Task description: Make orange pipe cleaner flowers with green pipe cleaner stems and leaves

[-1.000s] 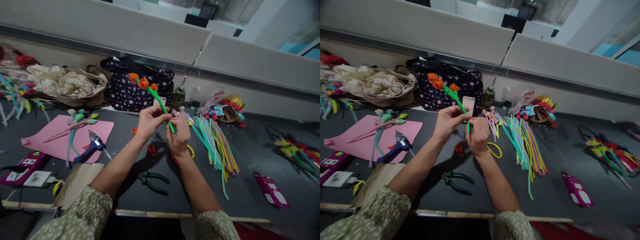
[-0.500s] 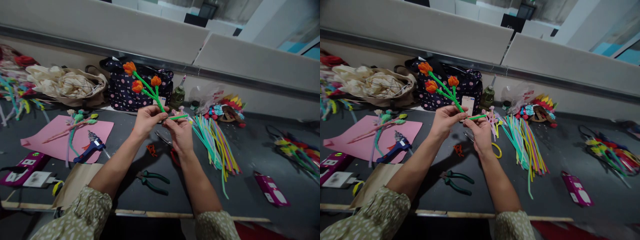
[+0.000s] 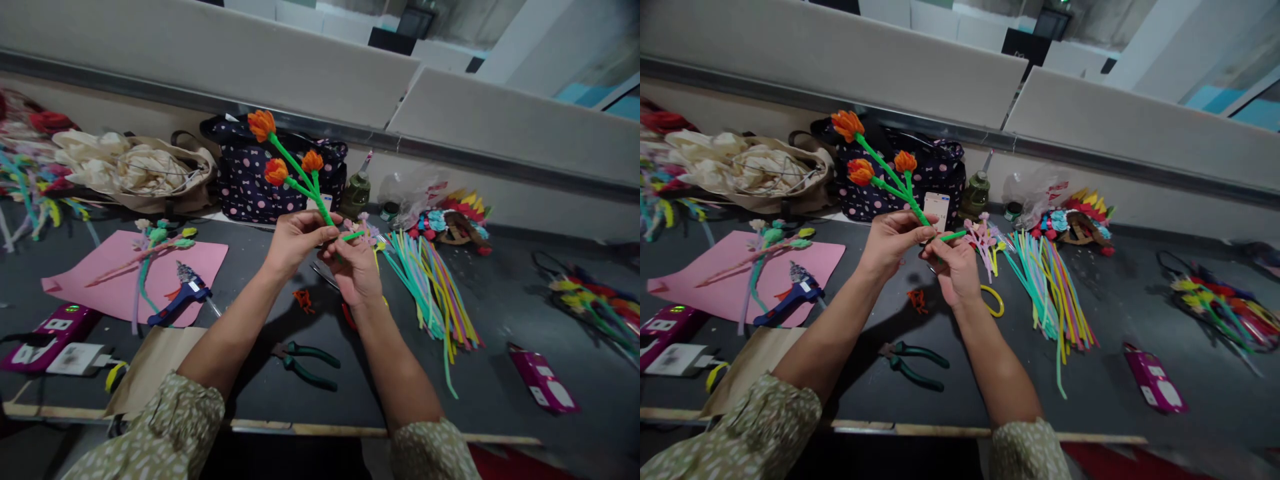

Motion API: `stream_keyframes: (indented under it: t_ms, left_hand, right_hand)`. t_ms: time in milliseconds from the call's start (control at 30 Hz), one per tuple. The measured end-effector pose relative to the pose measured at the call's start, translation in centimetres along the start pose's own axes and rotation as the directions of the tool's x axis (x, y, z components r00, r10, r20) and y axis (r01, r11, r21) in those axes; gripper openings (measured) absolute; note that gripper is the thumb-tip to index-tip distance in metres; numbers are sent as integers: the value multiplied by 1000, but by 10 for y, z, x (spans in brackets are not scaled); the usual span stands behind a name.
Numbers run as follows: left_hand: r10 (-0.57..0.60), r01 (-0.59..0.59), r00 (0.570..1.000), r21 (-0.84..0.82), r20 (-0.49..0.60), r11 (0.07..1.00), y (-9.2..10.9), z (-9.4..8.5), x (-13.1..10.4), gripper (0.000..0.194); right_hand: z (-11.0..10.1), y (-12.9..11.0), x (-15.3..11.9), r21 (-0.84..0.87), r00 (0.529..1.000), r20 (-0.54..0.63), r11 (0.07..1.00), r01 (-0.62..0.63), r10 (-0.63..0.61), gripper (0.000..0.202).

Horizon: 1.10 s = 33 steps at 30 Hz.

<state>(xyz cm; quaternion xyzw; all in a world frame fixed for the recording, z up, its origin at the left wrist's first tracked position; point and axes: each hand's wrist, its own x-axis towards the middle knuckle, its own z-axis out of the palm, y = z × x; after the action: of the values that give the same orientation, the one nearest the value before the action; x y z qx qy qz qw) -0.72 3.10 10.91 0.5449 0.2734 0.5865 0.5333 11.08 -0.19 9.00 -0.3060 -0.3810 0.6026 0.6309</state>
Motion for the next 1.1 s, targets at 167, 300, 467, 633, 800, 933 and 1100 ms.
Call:
stream_keyframes:
  t_ms: [167,300,467,633,800,933,1100]
  left_hand:
    - [-20,20,1000,-73,2,997,-6,2,2,31]
    - [-49,44,998,-110,-46,993,-7,4,3,32]
    - [-38,29,997,-122,-68,992,-9,5,2,29]
    - [8,-13,997,-61,-82,998,-8,4,2,27]
    - [58,-61,995,-39,-84,997,-5,3,2,28]
    - [76,-77,995,-22,-66,997,-6,2,3,28]
    - [61,-63,996,-33,-57,997,-5,2,2,28]
  right_hand:
    - [6,8,-4,-350,912,-94,871,345,-399,11]
    - [2,11,-6,-625,804,-47,645,440,-593,10]
    - [-3,11,-5,-736,742,64,471,487,-667,7]
    - [-3,4,-5,-722,814,5,561,404,-580,11]
    - [-4,-4,-1,-510,929,-28,804,304,-369,12]
    - [-7,-6,3,-292,975,-48,936,194,-218,13]
    - [-11,-10,5,-120,999,18,992,-42,44,16]
